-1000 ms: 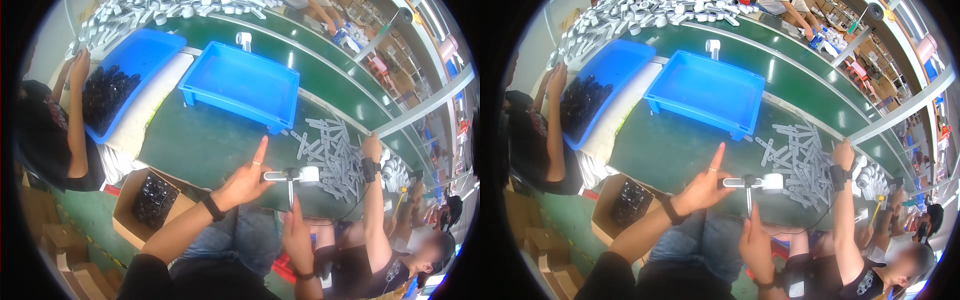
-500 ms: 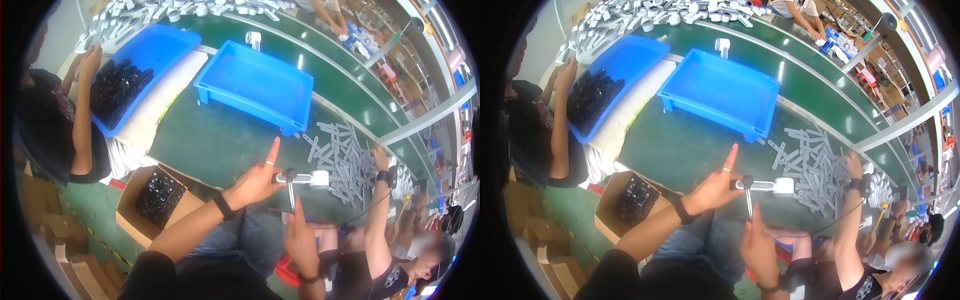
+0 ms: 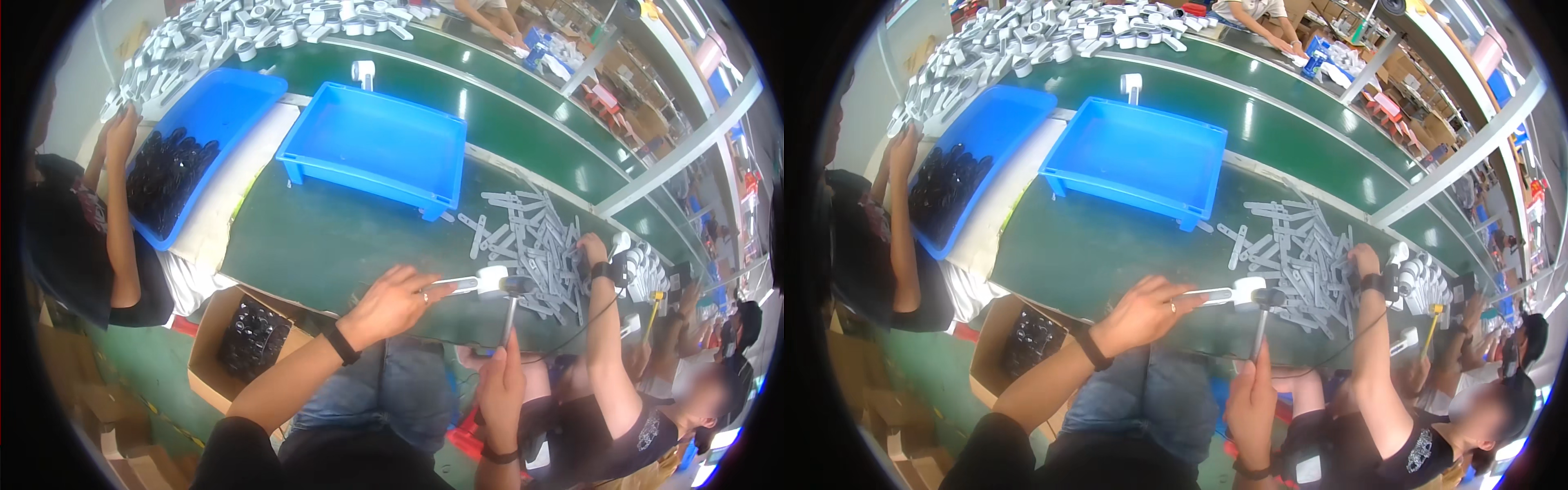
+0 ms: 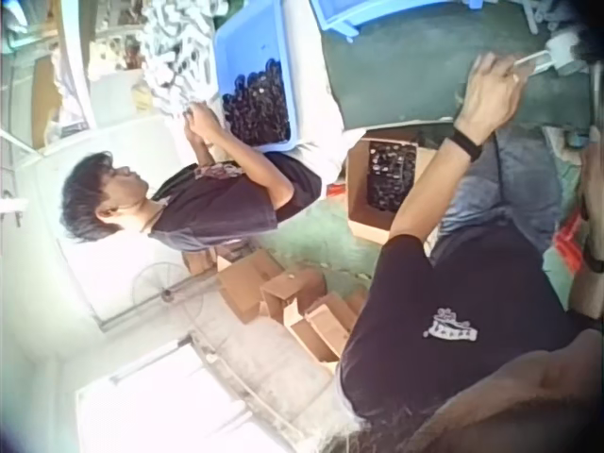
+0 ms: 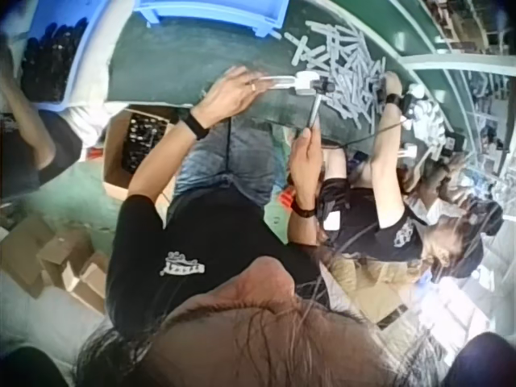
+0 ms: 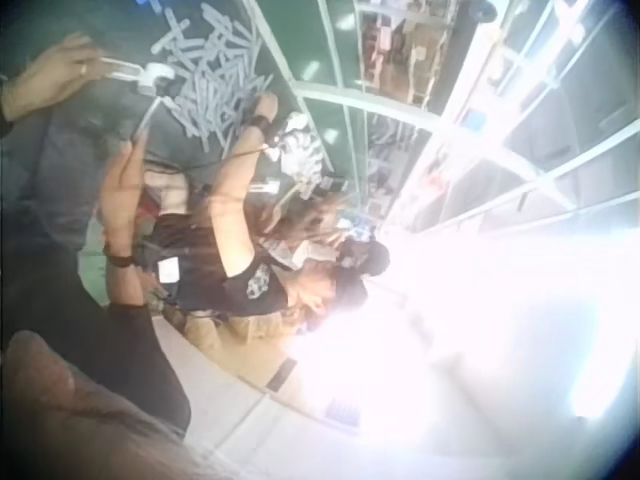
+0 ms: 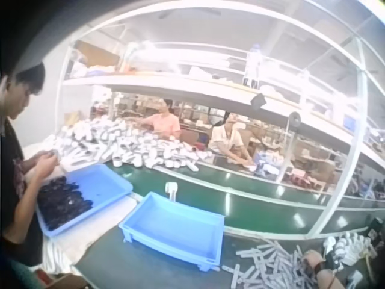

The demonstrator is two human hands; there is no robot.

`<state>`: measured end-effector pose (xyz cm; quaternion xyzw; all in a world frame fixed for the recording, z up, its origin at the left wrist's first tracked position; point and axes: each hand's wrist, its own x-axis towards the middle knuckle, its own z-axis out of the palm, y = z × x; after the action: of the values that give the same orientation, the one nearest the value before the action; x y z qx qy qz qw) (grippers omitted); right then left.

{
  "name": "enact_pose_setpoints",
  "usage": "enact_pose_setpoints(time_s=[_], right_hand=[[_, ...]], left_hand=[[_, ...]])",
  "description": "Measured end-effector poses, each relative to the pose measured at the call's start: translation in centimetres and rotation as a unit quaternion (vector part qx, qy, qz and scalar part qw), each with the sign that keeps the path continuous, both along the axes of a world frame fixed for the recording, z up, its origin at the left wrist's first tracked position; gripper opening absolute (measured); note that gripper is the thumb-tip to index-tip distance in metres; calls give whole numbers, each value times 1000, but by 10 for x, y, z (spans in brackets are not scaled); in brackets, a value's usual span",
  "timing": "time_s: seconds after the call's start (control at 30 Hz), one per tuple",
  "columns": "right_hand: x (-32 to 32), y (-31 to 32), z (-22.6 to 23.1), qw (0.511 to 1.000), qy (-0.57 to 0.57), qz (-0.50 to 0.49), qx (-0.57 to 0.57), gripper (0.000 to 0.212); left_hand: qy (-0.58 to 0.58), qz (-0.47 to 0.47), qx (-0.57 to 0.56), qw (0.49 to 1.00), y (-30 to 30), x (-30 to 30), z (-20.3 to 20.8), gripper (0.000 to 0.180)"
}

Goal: Assembling white plastic components using a small hammer on a production line.

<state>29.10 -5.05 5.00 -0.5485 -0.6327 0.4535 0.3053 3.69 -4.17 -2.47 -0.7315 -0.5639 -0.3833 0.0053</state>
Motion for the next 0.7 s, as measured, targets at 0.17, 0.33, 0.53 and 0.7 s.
enact_pose_setpoints(time_s=[0.17,0.33,0.53,0.7], right_hand=[[1,-2,-11,998,-24,39,42,53],[-2,14,-14,983,170,-27,-62,51],[7,81,-63,981,194,-18,8,51],[11,105,-81,985,168,-36,21,49]], left_hand=[[-52,3,7,999,1,2,3,34],[-234,-6,-70,970,-3,-8,2,32],[-164,89,-42,982,-58,-30,37,30],[-25,256,15,966,-184,-94,30,32]])
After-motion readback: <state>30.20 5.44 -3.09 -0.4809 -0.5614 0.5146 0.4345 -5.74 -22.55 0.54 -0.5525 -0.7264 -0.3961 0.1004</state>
